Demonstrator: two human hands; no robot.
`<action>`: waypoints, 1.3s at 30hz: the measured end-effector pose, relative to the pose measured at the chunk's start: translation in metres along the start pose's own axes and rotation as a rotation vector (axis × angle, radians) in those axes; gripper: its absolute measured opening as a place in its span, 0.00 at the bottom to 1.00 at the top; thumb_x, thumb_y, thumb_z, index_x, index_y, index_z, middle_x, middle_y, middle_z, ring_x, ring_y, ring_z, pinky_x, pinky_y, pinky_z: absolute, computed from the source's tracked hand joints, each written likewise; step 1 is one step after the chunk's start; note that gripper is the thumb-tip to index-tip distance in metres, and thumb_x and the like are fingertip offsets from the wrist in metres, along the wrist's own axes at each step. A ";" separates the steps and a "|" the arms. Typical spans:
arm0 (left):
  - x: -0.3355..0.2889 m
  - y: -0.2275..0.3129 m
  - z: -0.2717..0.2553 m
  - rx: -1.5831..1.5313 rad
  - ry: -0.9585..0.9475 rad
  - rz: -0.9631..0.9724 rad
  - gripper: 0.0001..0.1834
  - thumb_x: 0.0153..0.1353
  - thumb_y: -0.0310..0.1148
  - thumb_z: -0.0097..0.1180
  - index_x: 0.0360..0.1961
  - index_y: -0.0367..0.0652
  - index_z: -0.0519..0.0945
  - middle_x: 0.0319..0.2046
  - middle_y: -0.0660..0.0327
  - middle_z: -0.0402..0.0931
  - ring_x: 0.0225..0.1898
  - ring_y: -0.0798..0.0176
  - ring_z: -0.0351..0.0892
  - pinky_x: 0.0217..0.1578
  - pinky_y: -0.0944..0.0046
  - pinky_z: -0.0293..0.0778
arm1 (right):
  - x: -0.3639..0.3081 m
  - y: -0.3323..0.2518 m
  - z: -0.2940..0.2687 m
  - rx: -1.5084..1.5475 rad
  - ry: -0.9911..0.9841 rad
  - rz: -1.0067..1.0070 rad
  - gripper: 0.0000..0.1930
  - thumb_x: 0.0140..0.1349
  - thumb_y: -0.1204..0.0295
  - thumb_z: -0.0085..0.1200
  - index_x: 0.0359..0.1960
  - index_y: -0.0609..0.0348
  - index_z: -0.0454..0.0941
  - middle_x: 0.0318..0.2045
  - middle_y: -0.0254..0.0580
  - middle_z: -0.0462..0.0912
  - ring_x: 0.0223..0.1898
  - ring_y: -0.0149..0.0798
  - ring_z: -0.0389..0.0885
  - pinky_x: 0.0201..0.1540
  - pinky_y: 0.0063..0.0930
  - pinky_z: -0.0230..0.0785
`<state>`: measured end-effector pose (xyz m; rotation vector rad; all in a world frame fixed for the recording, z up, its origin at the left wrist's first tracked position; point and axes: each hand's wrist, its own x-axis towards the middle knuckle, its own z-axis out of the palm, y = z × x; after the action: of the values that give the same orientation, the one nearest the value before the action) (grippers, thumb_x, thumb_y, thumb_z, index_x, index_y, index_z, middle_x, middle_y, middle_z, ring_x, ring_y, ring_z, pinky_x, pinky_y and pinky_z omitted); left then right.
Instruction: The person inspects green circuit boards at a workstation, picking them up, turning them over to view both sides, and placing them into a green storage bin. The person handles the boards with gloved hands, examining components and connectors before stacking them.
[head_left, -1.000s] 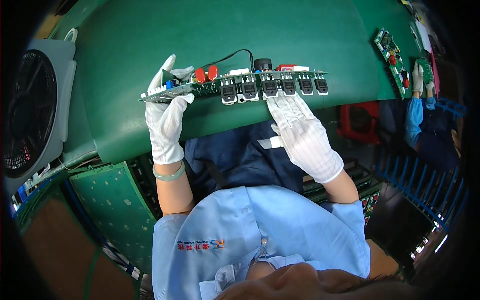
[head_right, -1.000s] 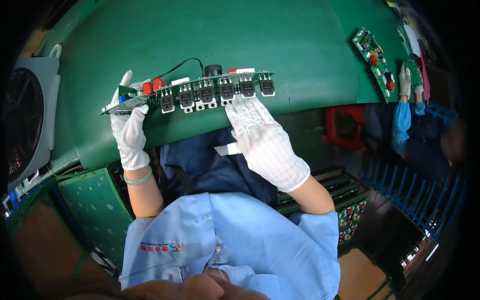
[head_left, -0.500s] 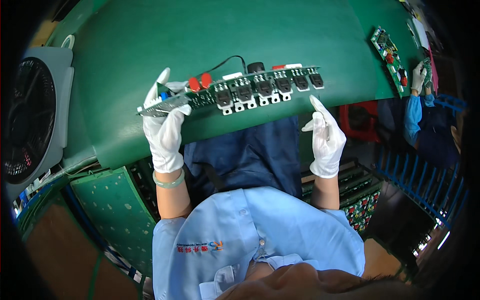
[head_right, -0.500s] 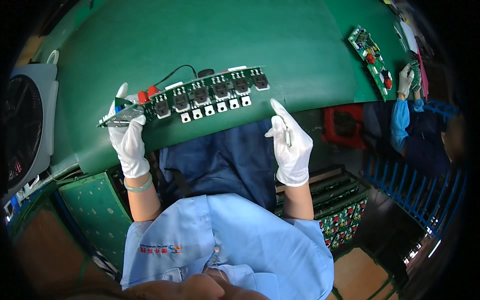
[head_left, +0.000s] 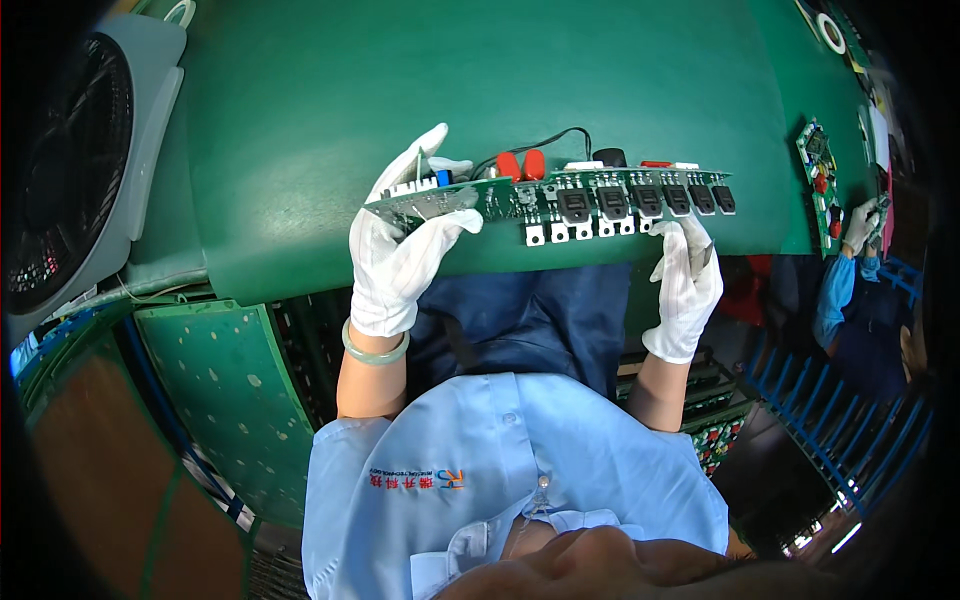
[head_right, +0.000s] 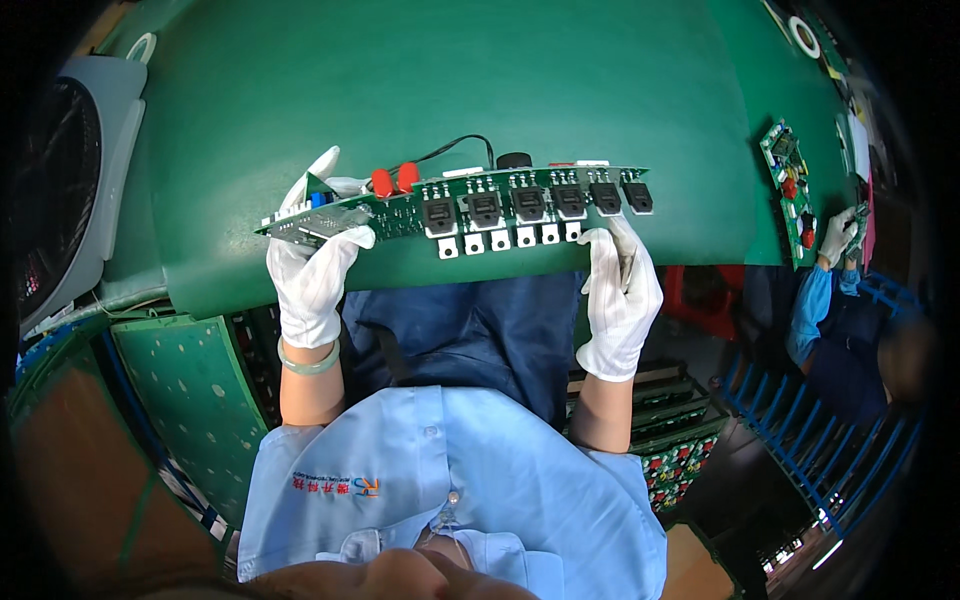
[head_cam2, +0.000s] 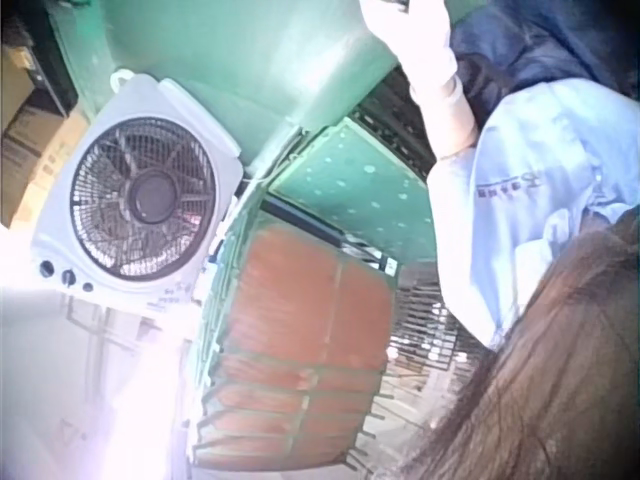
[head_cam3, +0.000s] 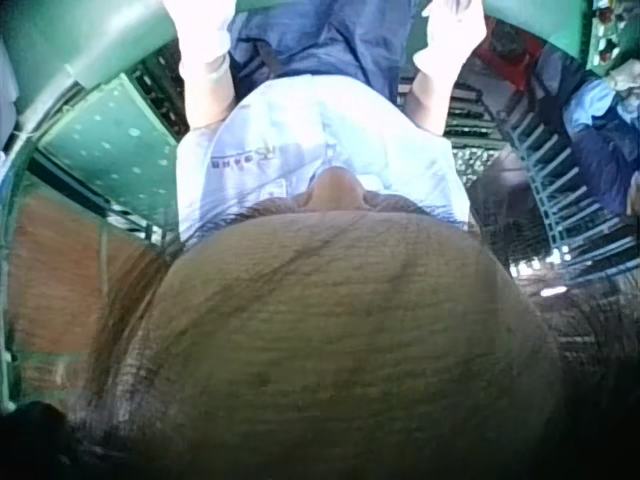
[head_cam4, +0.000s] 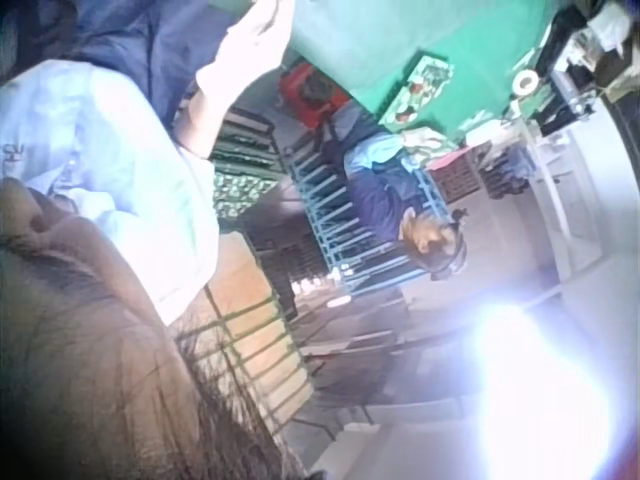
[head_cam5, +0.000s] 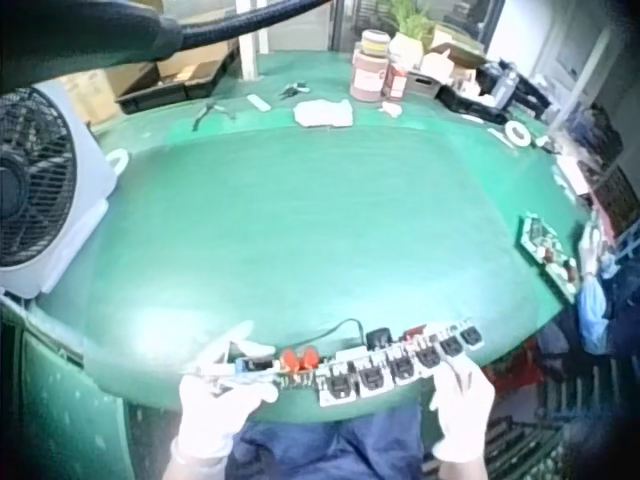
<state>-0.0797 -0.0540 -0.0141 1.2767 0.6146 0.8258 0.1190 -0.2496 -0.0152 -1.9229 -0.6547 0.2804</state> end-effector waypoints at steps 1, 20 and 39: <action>0.000 0.001 0.000 -0.033 -0.007 -0.027 0.33 0.56 0.26 0.63 0.61 0.25 0.66 0.42 0.51 0.79 0.33 0.73 0.77 0.31 0.77 0.72 | 0.000 0.000 0.001 -0.004 -0.001 0.010 0.14 0.67 0.76 0.52 0.52 0.69 0.76 0.34 0.40 0.84 0.21 0.19 0.69 0.20 0.13 0.60; 0.028 0.013 -0.009 -0.008 0.117 -0.331 0.19 0.61 0.31 0.62 0.52 0.37 0.76 0.39 0.69 0.79 0.34 0.80 0.71 0.34 0.77 0.66 | 0.057 -0.003 0.000 0.697 -0.334 0.265 0.21 0.62 0.75 0.54 0.53 0.80 0.71 0.33 0.44 0.84 0.11 0.19 0.64 0.13 0.12 0.51; 0.018 0.003 -0.032 0.067 0.228 -0.268 0.28 0.74 0.50 0.34 0.49 0.36 0.78 0.39 0.60 0.81 0.37 0.70 0.78 0.39 0.69 0.74 | 0.052 0.017 -0.003 0.851 -0.371 0.229 0.17 0.62 0.76 0.53 0.51 0.74 0.77 0.26 0.42 0.83 0.12 0.23 0.68 0.13 0.17 0.54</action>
<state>-0.0952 -0.0209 -0.0170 1.1365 0.9804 0.7363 0.1687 -0.2289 -0.0244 -1.1210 -0.4380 0.9164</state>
